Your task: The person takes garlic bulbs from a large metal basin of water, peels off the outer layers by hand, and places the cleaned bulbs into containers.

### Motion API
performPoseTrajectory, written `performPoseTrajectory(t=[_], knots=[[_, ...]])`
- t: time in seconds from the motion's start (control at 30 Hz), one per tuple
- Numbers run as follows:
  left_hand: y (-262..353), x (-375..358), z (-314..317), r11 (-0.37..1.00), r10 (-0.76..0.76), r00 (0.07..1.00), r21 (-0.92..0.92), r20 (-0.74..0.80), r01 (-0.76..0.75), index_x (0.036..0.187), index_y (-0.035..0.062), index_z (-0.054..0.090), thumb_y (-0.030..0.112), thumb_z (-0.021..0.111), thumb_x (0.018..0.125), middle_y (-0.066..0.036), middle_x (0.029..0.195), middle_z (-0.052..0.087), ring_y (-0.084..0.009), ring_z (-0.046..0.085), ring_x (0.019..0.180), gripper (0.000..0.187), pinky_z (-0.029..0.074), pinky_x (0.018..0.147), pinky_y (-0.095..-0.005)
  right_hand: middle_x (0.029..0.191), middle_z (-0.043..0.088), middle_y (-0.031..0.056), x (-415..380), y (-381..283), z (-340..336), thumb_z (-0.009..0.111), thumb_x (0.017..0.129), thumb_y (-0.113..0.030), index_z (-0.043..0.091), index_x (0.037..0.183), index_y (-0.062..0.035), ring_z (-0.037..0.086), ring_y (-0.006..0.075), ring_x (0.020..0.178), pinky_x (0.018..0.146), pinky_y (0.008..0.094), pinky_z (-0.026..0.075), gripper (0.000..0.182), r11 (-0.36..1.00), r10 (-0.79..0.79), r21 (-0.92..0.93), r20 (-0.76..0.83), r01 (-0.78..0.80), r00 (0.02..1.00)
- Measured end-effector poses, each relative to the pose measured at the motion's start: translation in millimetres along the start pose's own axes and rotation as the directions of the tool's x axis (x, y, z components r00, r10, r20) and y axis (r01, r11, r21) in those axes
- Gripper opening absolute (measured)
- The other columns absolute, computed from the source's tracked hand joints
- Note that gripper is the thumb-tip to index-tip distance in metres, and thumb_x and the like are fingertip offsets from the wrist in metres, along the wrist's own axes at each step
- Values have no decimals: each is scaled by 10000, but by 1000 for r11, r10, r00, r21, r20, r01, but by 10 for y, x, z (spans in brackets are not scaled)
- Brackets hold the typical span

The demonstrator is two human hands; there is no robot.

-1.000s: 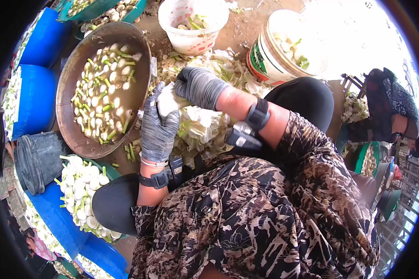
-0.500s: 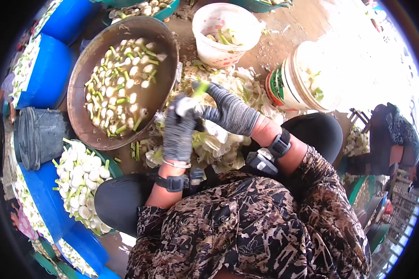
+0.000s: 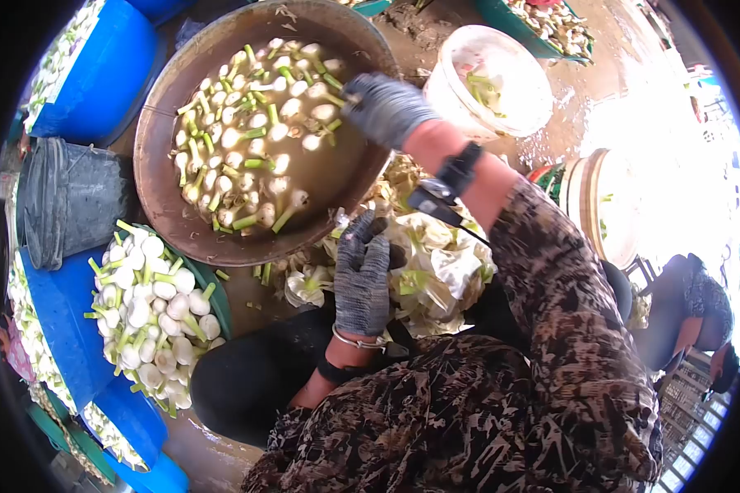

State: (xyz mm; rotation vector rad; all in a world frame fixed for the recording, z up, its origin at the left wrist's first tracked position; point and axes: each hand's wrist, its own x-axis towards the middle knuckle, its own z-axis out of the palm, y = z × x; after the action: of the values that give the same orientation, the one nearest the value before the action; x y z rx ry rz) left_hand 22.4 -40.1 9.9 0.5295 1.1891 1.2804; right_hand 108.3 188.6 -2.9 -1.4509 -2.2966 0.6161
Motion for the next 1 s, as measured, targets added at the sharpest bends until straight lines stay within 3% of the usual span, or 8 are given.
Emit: performPoseTrajectory(t=[0.23, 0.3, 0.33, 0.43, 0.53, 0.67, 0.93, 1.0], knots=[[160, 88, -178, 991, -63, 996, -118, -59, 56, 1273, 34, 499, 74, 491, 962, -49, 1168, 584, -97, 557, 803, 313, 485, 760, -262, 1134, 654, 158, 694, 171, 1884, 689, 784, -373, 549, 1283, -93, 599, 324, 1103, 947, 396, 466, 589, 957, 276, -221, 503, -188, 819], [97, 126, -220, 1000, 15, 996, 5, -88, -14, 1271, 39, 498, 65, 490, 961, -45, 1174, 579, -95, 554, 829, 311, 486, 772, -268, 1042, 678, 167, 601, 72, 1968, 725, 751, -299, 665, 1084, -82, 638, 331, 993, 864, 411, 497, 402, 923, 30, -259, 786, 285, 618], [77, 115, -211, 996, -19, 995, -93, -94, 10, 1274, 35, 492, 59, 481, 963, -45, 1178, 580, -92, 549, 862, 313, 480, 792, -262, 994, 689, 152, 515, 100, 1915, 755, 725, -284, 683, 1002, -75, 655, 321, 930, 833, 397, 509, 354, 919, 92, -295, 804, 260, 588], [82, 120, -211, 998, -19, 994, -68, -107, 12, 1267, 31, 496, 62, 479, 966, -56, 1208, 567, -95, 548, 890, 303, 474, 813, -260, 962, 694, 135, 291, -121, 1337, 774, 723, -296, 656, 1039, -75, 668, 296, 887, 806, 377, 519, 403, 987, 110, -7, 768, -164, 631], [88, 155, -231, 952, 256, 954, 212, -156, -221, 1364, 4, 385, 168, 452, 1000, -106, 1280, 523, -146, 555, 1028, 404, 472, 891, -278, 1048, 672, 127, -116, -181, 623, 787, 734, -366, 584, 1186, -97, 643, 276, 982, 870, 376, 502, 564, 970, -108, 241, 515, -23, 850], [20, 223, -203, 993, -3, 988, -117, -155, -16, 1411, 26, 325, 411, 387, 1011, -109, 1259, 539, -200, 563, 1064, 559, 461, 935, -328, 1281, 555, 137, -826, -130, -3, 827, 697, -318, 554, 1274, -110, 507, 325, 1209, 1029, 406, 414, 671, 887, -339, 390, 189, 247, 921], [21, 68, 261, 953, -33, 979, -288, 201, 92, 1209, 7, 538, 129, 565, 945, -117, 1102, 605, -206, 622, 951, 292, 541, 822, -313, 1340, 450, 219, -1756, -190, -650, 796, 737, -329, 409, 1395, -83, 464, 373, 1235, 1033, 416, 402, 802, 954, -178, 264, 132, 139, 975], [31, 27, 305, 942, -33, 967, -316, 251, 114, 1199, 20, 543, 115, 583, 933, -116, 1097, 600, -214, 626, 934, 285, 554, 797, -296, 1215, 525, 176, -1960, -205, -807, 778, 762, -299, 473, 1344, -75, 561, 308, 1017, 881, 375, 490, 694, 947, -77, 317, 41, 60, 996]])
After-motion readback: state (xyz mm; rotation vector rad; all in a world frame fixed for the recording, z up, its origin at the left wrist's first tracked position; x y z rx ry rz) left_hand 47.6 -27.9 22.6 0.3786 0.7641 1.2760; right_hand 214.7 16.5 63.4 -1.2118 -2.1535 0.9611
